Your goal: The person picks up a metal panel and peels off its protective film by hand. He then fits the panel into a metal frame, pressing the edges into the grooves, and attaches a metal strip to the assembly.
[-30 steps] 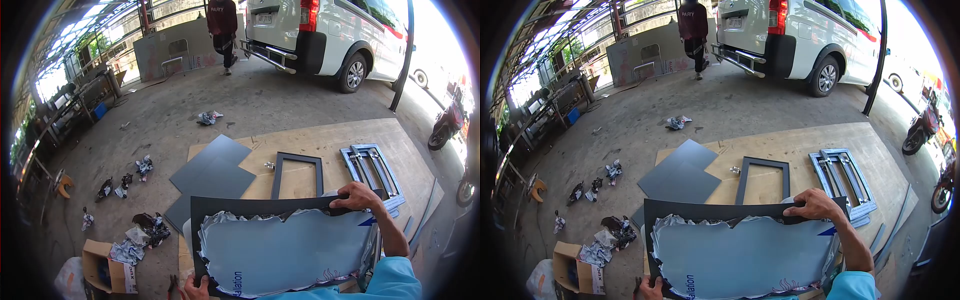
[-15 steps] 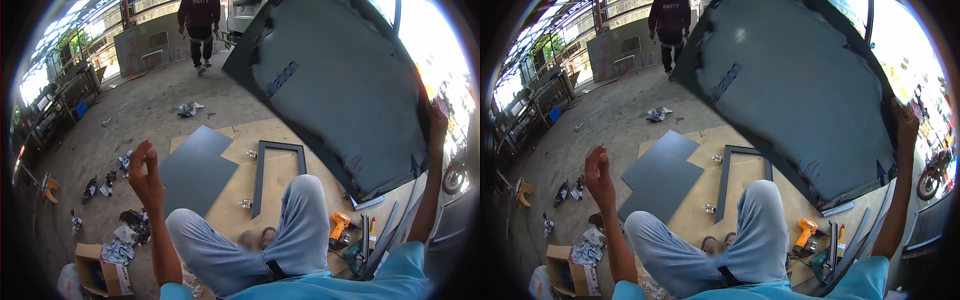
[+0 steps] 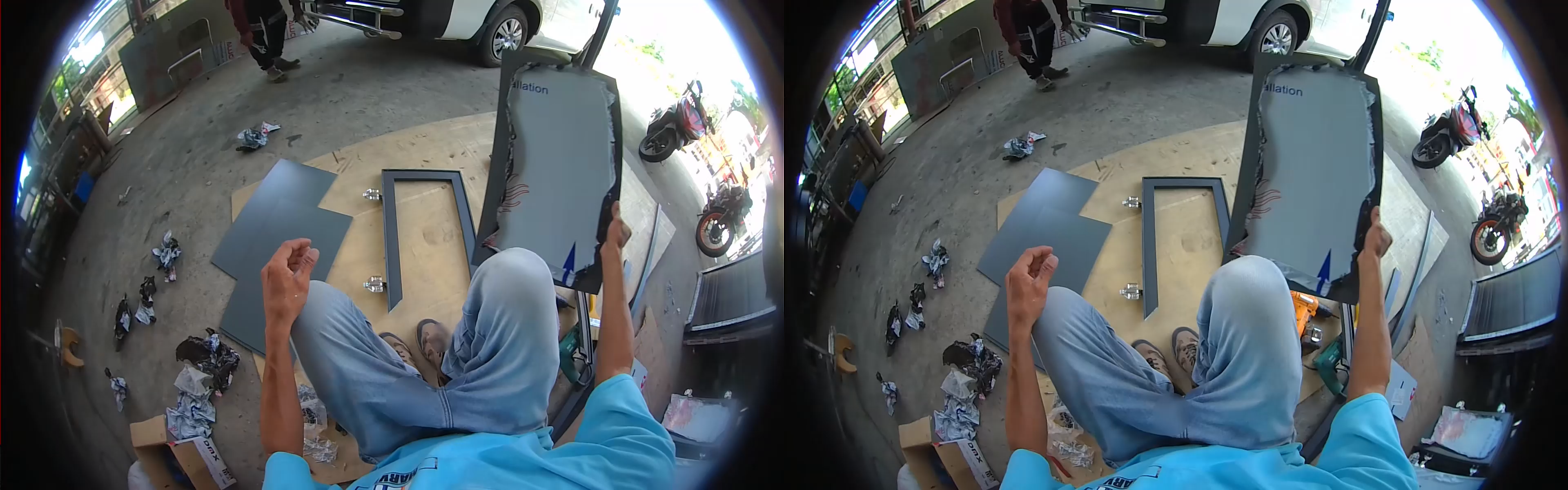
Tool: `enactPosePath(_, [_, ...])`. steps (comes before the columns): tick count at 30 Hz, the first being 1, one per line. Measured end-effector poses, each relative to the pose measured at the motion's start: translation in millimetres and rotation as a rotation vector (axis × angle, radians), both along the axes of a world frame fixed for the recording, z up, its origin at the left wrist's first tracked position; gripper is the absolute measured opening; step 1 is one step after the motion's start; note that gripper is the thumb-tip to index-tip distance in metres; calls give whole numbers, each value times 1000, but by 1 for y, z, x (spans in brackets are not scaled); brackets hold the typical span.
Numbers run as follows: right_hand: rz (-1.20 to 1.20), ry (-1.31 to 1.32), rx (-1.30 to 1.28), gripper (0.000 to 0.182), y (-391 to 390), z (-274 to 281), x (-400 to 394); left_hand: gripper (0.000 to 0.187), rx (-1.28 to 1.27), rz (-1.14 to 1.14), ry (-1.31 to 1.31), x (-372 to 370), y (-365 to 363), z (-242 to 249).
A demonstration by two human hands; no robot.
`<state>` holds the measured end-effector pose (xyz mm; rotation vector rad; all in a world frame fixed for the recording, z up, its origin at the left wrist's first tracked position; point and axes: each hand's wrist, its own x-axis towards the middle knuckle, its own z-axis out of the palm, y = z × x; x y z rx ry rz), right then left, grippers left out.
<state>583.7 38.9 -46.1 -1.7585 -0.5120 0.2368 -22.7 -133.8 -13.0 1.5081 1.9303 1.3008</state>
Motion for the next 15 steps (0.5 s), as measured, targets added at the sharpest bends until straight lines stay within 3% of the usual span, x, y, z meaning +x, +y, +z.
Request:
enactPosePath(3, [42, 151, -154, 70, 10, -70, -64, 33, 59, -19, -161, 6, 14, -4])
enactPosePath(4, [89, 140, -152, 74, 24, -123, -59, 31, 100, -30, -362, 6, 17, -6])
enactPosePath(5, [202, 86, -227, 75, 12, -122, -90, 30, 151, -38, -559, 5, 23, -8])
enactPosePath(6, [77, 140, -371, 72, 29, -170, -88, 30, 150, -28, -557, 0, 30, -22])
enactPosePath(8, [141, 126, -505, 66, 6, -147, -148, 27, -19, 80, -599, -12, 45, -82])
enactPosePath(9, [259, 129, -476, 65, 8, -172, -150, 27, -105, 117, -580, -9, 48, -112])
enactPosePath(12, [258, 134, -574, 63, 11, -207, -171, 31, -271, 113, -593, -1, 55, -224])
enactPosePath(15, [323, 191, -606, 63, 8, -256, -173, 37, -306, 51, -556, 19, 81, -295])
